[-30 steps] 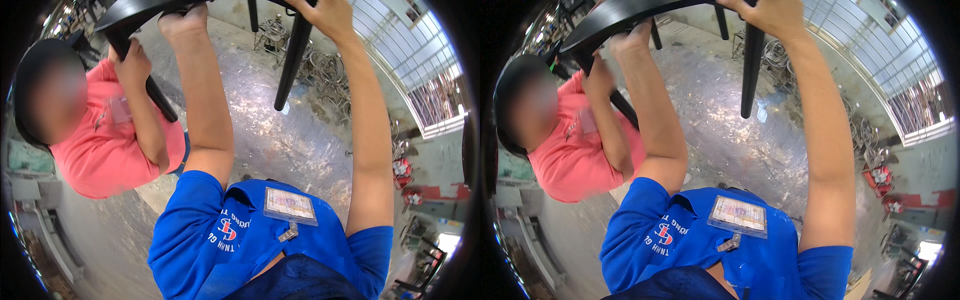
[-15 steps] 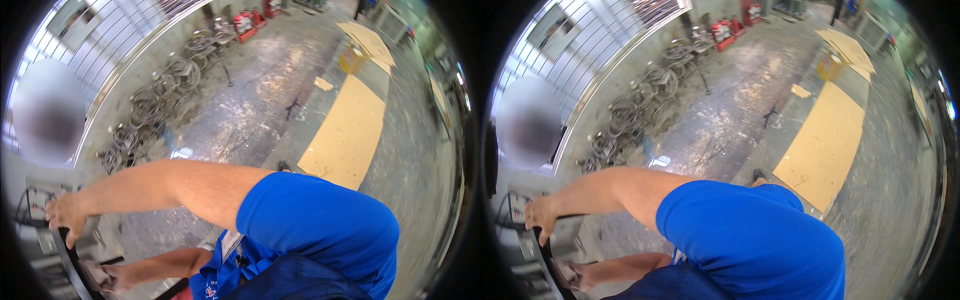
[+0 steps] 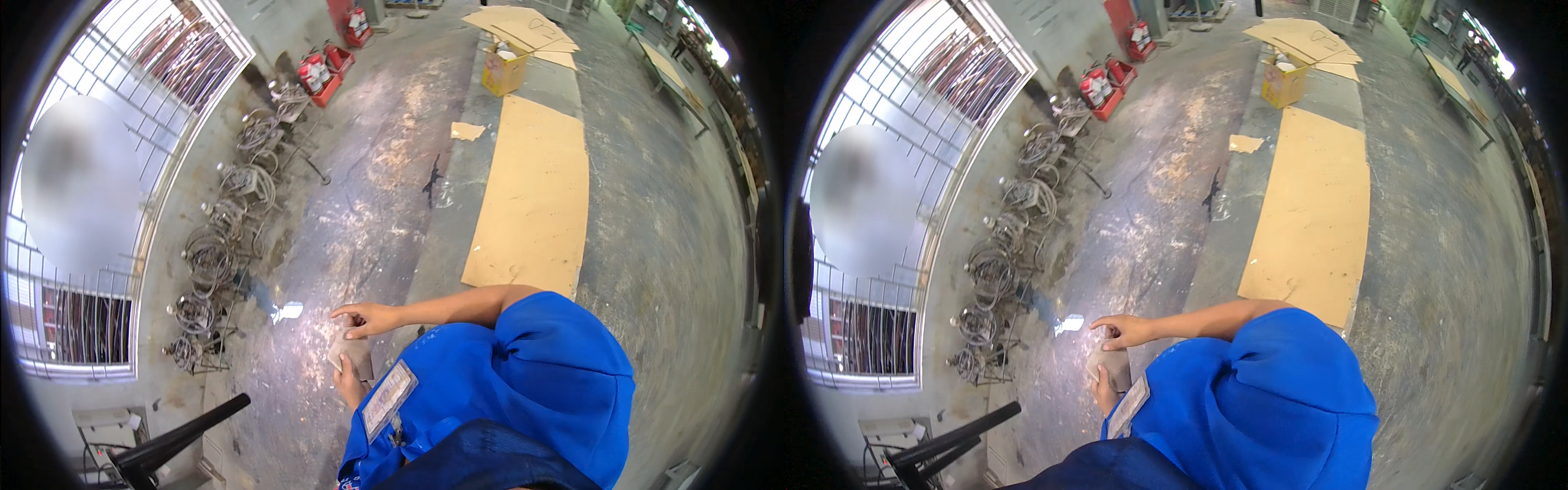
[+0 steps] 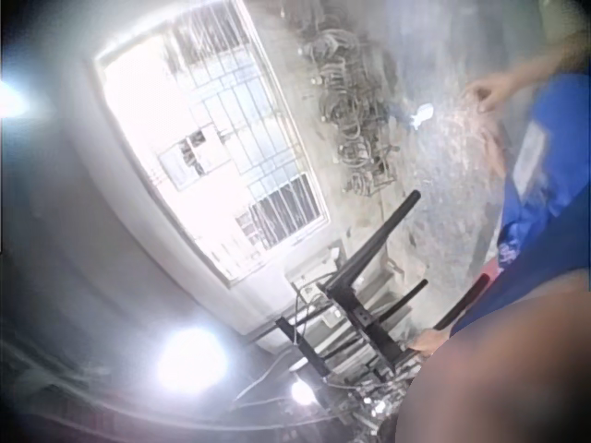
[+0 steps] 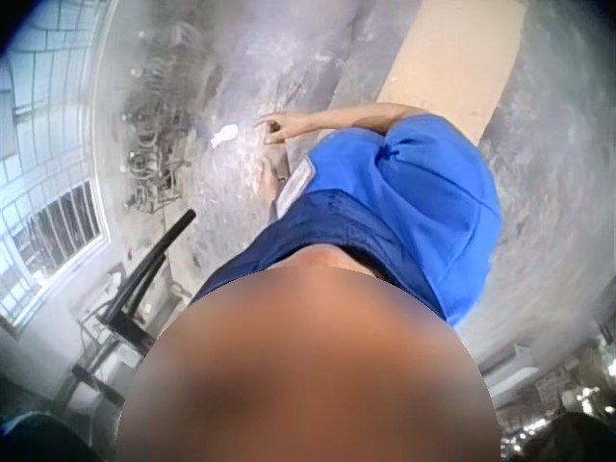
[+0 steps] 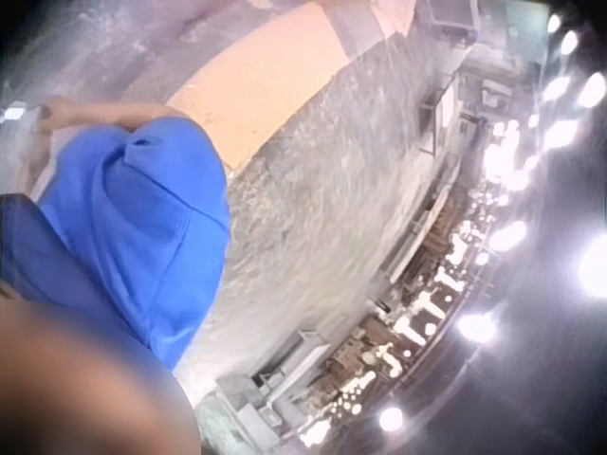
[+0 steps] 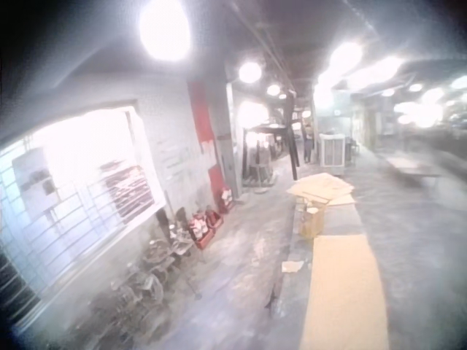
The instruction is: The person wipes a black chair with a cloth, rotating it to clean the seat, back, and legs. They then move to a white air cooler and wipe its exterior surface. The task is performed in a workshop with other people present.
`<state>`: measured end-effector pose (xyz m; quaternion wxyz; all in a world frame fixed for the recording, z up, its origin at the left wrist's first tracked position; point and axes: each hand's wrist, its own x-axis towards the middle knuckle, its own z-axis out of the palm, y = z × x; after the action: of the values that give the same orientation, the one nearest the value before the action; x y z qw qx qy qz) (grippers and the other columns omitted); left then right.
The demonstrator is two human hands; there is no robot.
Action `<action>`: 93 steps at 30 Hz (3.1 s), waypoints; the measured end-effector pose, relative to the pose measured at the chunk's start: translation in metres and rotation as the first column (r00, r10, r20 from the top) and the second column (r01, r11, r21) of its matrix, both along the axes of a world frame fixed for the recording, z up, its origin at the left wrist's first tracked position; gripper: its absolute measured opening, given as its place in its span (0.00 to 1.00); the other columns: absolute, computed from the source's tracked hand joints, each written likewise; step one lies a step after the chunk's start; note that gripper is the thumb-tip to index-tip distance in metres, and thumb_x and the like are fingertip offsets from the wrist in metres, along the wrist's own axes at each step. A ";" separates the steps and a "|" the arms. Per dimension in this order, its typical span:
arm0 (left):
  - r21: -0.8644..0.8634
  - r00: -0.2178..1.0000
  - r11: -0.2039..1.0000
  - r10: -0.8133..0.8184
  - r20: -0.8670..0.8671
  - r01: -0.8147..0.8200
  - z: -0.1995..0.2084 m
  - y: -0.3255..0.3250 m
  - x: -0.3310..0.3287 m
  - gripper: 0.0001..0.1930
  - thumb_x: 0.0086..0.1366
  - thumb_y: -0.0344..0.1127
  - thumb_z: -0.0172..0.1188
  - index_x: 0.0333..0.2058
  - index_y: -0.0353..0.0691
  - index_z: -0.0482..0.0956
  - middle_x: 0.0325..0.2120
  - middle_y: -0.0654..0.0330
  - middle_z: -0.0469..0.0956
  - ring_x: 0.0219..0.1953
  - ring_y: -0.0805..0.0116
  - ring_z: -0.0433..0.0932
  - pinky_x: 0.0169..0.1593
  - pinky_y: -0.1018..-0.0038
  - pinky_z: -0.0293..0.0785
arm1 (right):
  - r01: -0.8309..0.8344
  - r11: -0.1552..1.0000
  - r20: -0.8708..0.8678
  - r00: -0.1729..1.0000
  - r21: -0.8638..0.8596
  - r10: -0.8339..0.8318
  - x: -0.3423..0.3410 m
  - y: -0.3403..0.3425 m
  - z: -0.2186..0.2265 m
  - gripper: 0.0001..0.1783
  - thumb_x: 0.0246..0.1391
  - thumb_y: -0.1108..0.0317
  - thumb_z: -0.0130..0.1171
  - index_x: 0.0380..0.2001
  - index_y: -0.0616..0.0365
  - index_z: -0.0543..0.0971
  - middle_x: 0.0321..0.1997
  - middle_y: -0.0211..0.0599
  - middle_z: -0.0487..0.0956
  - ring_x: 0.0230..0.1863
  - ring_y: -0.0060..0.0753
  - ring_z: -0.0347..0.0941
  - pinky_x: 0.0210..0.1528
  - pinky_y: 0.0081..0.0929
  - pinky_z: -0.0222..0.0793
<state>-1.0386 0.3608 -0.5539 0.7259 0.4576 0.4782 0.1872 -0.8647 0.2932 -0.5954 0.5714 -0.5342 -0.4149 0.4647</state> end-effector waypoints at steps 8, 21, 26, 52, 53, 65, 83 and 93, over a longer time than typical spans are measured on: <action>0.491 0.861 0.756 -0.508 0.023 0.433 0.020 -0.085 0.180 0.18 0.67 0.39 0.52 0.47 0.30 0.72 0.41 0.56 0.76 0.40 0.69 0.75 0.43 0.73 0.71 | 0.567 0.821 0.064 0.824 -0.064 -0.564 0.118 -0.157 -0.011 0.44 0.43 0.54 0.70 0.61 0.52 0.61 0.48 0.44 0.69 0.48 0.36 0.69 0.50 0.31 0.68; -0.176 0.899 0.882 0.424 -0.112 -0.438 -0.130 -0.087 0.483 0.18 0.65 0.36 0.46 0.51 0.36 0.70 0.49 0.53 0.73 0.50 0.57 0.73 0.53 0.60 0.69 | 0.568 0.817 0.586 0.632 0.097 -0.508 0.207 -0.254 0.067 0.64 0.34 0.57 0.73 0.68 0.39 0.39 0.71 0.53 0.29 0.71 0.62 0.30 0.61 0.76 0.29; -0.177 0.938 0.924 0.319 -0.131 -0.339 -0.147 -0.110 0.567 0.17 0.65 0.35 0.47 0.51 0.36 0.71 0.48 0.53 0.73 0.49 0.57 0.73 0.52 0.60 0.70 | 0.646 0.763 0.569 0.628 -0.002 -0.531 0.273 -0.263 0.050 0.63 0.37 0.61 0.72 0.68 0.40 0.37 0.71 0.53 0.27 0.72 0.60 0.28 0.61 0.75 0.29; -0.313 0.977 0.950 -0.067 -0.203 0.000 -0.170 -0.278 0.935 0.15 0.63 0.33 0.52 0.47 0.34 0.73 0.44 0.53 0.76 0.45 0.59 0.76 0.47 0.64 0.73 | 0.785 0.491 0.618 0.609 -0.378 -0.497 0.640 -0.326 0.034 0.61 0.40 0.68 0.67 0.68 0.32 0.36 0.71 0.53 0.27 0.72 0.59 0.30 0.59 0.78 0.26; -0.302 0.977 0.953 -0.073 -0.198 0.010 -0.170 -0.285 0.951 0.15 0.63 0.33 0.52 0.47 0.34 0.73 0.44 0.53 0.76 0.45 0.60 0.76 0.47 0.64 0.73 | 0.756 0.504 0.612 0.644 -0.417 -0.459 0.652 -0.340 0.036 0.61 0.40 0.67 0.67 0.68 0.32 0.36 0.71 0.53 0.27 0.72 0.60 0.30 0.59 0.78 0.26; -0.170 0.966 0.971 -0.196 -0.168 0.167 -0.157 -0.505 1.153 0.14 0.62 0.32 0.55 0.46 0.33 0.74 0.42 0.53 0.77 0.43 0.61 0.77 0.45 0.65 0.75 | 0.869 0.394 0.677 0.485 -0.300 -0.553 0.821 -0.528 0.020 0.55 0.41 0.71 0.63 0.68 0.38 0.41 0.71 0.53 0.33 0.72 0.58 0.32 0.57 0.80 0.31; 0.125 -0.018 0.003 -0.985 0.170 0.992 -0.125 -0.779 1.407 0.12 0.63 0.31 0.57 0.44 0.33 0.76 0.36 0.61 0.79 0.36 0.76 0.75 0.41 0.78 0.72 | 0.892 -0.202 0.264 -0.098 -0.404 -0.960 1.151 -0.872 -0.086 0.28 0.46 0.56 0.66 0.47 0.61 0.73 0.47 0.49 0.76 0.52 0.42 0.71 0.55 0.33 0.66; 0.406 -0.534 -0.402 -0.793 0.293 0.821 -0.082 -0.991 1.562 0.28 0.60 0.25 0.58 0.58 0.32 0.61 0.54 0.53 0.67 0.56 0.66 0.65 0.59 0.71 0.61 | 0.735 -0.608 -0.213 -0.673 -0.298 -0.709 1.234 -1.031 -0.076 0.10 0.49 0.64 0.65 0.30 0.55 0.76 0.29 0.24 0.75 0.30 0.16 0.66 0.33 0.19 0.62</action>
<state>0.5233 -0.6302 -0.6358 0.6422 0.5531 -0.3346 -0.4120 0.3696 -0.7383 -0.6710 0.7420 -0.4812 0.3991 -0.2422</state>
